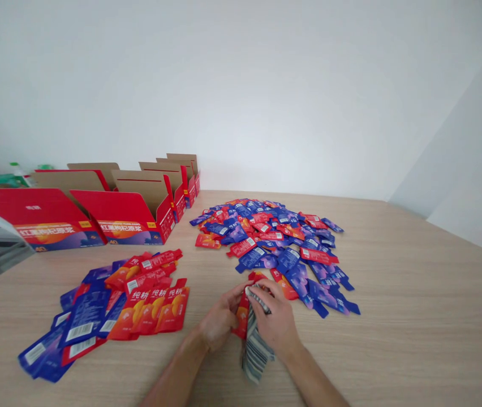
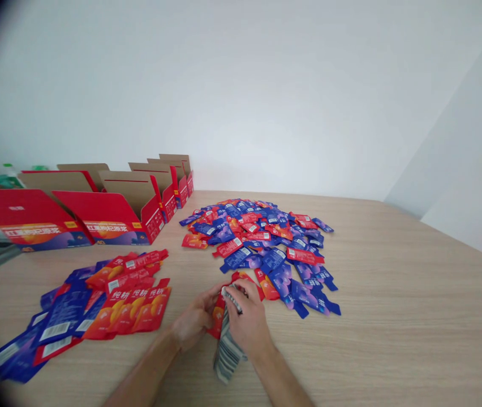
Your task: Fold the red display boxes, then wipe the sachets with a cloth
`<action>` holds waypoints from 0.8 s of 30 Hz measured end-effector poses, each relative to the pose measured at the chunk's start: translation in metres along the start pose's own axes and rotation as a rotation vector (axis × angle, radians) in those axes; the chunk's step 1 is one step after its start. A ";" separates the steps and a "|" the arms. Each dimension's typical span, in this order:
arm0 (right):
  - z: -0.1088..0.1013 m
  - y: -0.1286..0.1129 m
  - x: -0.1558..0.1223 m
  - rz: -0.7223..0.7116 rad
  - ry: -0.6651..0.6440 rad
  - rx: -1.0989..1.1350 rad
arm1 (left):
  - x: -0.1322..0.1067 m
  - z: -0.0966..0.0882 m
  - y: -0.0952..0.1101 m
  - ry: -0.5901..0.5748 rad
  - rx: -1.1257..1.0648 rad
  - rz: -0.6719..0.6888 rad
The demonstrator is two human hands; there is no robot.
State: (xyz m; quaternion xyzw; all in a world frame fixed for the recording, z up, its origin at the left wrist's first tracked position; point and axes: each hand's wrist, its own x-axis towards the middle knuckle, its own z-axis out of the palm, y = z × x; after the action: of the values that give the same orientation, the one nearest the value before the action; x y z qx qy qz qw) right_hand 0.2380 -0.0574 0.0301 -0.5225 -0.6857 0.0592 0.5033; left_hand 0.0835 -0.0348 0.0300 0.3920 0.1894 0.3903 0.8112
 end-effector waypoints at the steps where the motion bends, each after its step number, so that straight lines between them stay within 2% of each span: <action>1: -0.001 0.000 0.001 0.011 0.000 -0.001 | 0.000 0.000 0.000 0.000 0.001 -0.003; 5: -0.007 0.001 0.004 0.102 0.109 -0.032 | 0.000 -0.001 0.001 -0.019 0.020 -0.052; 10: -0.011 0.004 0.005 0.056 0.041 0.006 | -0.001 -0.001 0.002 -0.016 -0.006 -0.034; 14: -0.016 0.009 0.007 0.140 0.121 -0.034 | -0.001 -0.005 0.004 -0.030 -0.045 -0.029; 16: -0.018 0.008 0.005 0.125 0.121 -0.033 | 0.000 -0.006 0.008 -0.018 -0.072 0.002; 18: -0.017 0.002 0.001 0.057 0.047 0.001 | 0.000 -0.007 0.013 0.017 -0.088 0.050; 22: -0.009 -0.016 -0.007 -0.129 -0.251 0.098 | 0.000 -0.006 0.021 0.074 -0.089 0.127; 24: -0.004 -0.018 -0.007 -0.155 -0.311 0.109 | -0.001 -0.005 0.022 0.079 -0.082 0.138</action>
State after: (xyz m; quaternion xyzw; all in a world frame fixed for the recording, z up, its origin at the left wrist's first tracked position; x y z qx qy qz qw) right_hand 0.2291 -0.0732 0.0386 -0.4247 -0.7892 0.1371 0.4219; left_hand 0.0691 -0.0239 0.0443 0.3550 0.1779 0.4677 0.7897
